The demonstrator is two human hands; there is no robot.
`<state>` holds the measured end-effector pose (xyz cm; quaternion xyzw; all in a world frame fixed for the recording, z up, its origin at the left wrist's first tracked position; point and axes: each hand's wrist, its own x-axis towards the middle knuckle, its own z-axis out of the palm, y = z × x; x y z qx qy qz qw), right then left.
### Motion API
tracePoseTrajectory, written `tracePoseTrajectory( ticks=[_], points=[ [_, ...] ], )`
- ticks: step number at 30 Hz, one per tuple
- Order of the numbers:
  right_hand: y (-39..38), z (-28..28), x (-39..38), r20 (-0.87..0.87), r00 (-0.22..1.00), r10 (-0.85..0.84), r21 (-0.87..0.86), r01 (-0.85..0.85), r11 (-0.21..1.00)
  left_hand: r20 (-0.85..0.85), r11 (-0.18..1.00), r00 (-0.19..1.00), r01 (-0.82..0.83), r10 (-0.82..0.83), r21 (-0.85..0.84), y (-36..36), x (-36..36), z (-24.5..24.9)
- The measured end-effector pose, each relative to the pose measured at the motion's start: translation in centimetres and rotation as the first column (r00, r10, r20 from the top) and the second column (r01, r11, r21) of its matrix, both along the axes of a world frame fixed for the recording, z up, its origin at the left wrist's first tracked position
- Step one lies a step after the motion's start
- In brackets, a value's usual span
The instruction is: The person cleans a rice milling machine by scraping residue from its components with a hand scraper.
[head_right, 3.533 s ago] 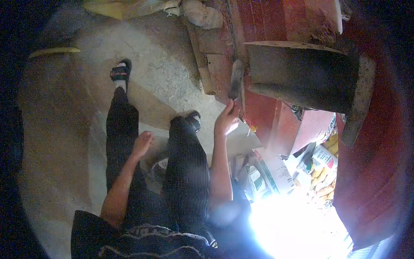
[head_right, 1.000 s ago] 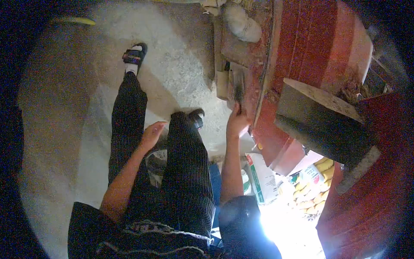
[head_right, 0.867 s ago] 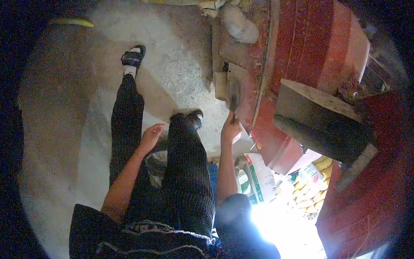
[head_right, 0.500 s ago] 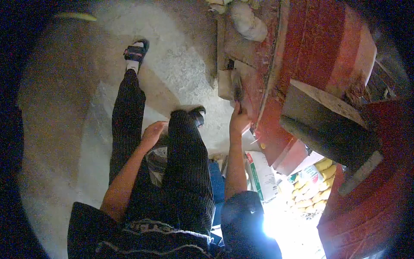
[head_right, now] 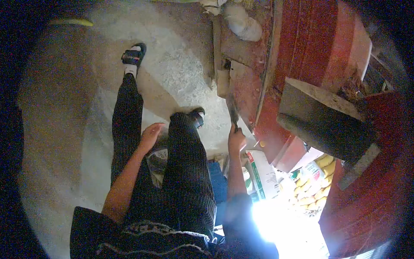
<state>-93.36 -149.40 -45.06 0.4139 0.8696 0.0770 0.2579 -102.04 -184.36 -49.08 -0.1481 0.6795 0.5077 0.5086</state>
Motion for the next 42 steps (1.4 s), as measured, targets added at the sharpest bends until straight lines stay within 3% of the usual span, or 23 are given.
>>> tracePoseTrajectory(
  ticks=[2,3,5,6,10,12,13,16,18,21,22,25,27,31,33,35,37,39,40,42],
  points=[
    [0.1,0.6,-0.3,0.131,0.976,-0.174,-0.098,0.187,0.977,0.010,1.000,1.000,0.011,-0.011,-0.009,-0.1,-0.8,0.6],
    [0.6,-0.2,-1.2,0.133,0.975,-0.178,-0.097,0.192,0.977,0.019,1.000,0.999,0.027,-0.027,-0.011,-0.1,-1.3,0.7],
    [1.8,-1.8,-3.6,0.043,0.999,0.009,-0.075,-0.005,0.997,0.050,1.000,0.999,0.012,-0.012,0.004,0.0,-0.8,0.3],
    [1.1,-1.2,-6.2,0.001,1.000,-0.014,-0.089,0.014,0.996,0.077,1.000,0.997,-0.009,0.008,0.016,0.1,-0.5,0.1],
    [0.2,0.0,-2.0,-0.042,0.996,-0.080,-0.060,0.078,0.995,0.081,0.998,0.996,0.046,-0.048,0.032,-0.2,-1.6,0.9],
    [0.0,1.9,2.1,0.135,0.974,-0.180,-0.076,0.191,0.979,0.066,0.999,0.997,0.042,-0.041,-0.014,-0.5,-1.7,0.9],
    [0.0,1.8,1.7,0.138,0.975,-0.175,-0.083,0.187,0.979,0.068,0.999,0.997,0.038,-0.036,-0.021,-0.6,-1.6,0.7],
    [0.2,0.4,-0.9,0.048,0.988,-0.148,-0.074,0.152,0.986,0.015,1.000,1.000,-0.025,0.025,0.017,-0.3,-1.4,0.2],
    [0.6,-2.0,-4.8,-0.097,0.994,-0.042,-0.023,0.040,0.999,0.099,0.999,0.995,-0.027,0.024,0.033,0.3,-1.4,0.9],
    [-0.4,-1.5,-5.1,-0.139,0.986,-0.095,-0.095,0.082,0.992,0.137,1.000,0.990,0.025,-0.027,0.019,-0.5,-0.9,0.3],
    [-0.9,-0.3,-3.7,-0.020,0.980,-0.197,-0.090,0.194,0.977,0.129,0.999,0.991,0.032,-0.035,0.028,-0.4,-1.5,0.5],
    [-1.5,2.2,1.9,0.066,0.973,-0.221,-0.051,0.225,0.973,0.070,0.997,0.994,0.082,-0.081,-0.002,-0.2,-2.6,1.1],
    [-2.1,3.8,2.8,0.116,0.960,-0.254,-0.069,0.263,0.962,0.000,0.997,1.000,-0.007,0.007,0.076,-0.1,-2.6,1.1],
    [-2.7,4.8,-2.1,0.174,0.969,-0.177,-0.146,0.203,0.968,0.049,0.993,0.999,-0.021,0.015,0.120,1.0,-3.8,1.4],
    [-2.9,5.7,-7.0,0.059,0.992,-0.112,-0.110,0.118,0.987,0.061,0.994,0.997,0.050,-0.056,0.093,1.2,-4.8,1.9],
    [-1.2,6.1,-10.6,0.037,0.989,-0.144,-0.053,0.146,0.988,0.045,0.995,0.997,0.055,-0.058,0.080,1.2,-5.6,2.2],
    [0.2,4.8,-13.6,-0.002,0.985,-0.172,-0.006,0.172,0.985,0.013,0.996,0.998,0.057,-0.058,0.062,0.9,-6.4,1.6],
    [1.3,2.1,-14.2,0.073,0.996,-0.043,-0.050,0.047,0.998,-0.089,0.993,0.995,0.046,-0.036,0.111,0.3,-5.7,0.6],
    [2.7,-1.9,-12.6,0.031,0.997,0.066,0.051,-0.068,0.996,-0.033,0.992,0.995,0.099,-0.096,0.084,0.4,-6.9,1.8],
    [1.4,-0.5,-13.9,0.107,0.994,0.020,-0.011,-0.019,1.000,-0.014,0.994,0.998,0.056,-0.055,0.094,0.0,-7.1,2.1]
  ],
)
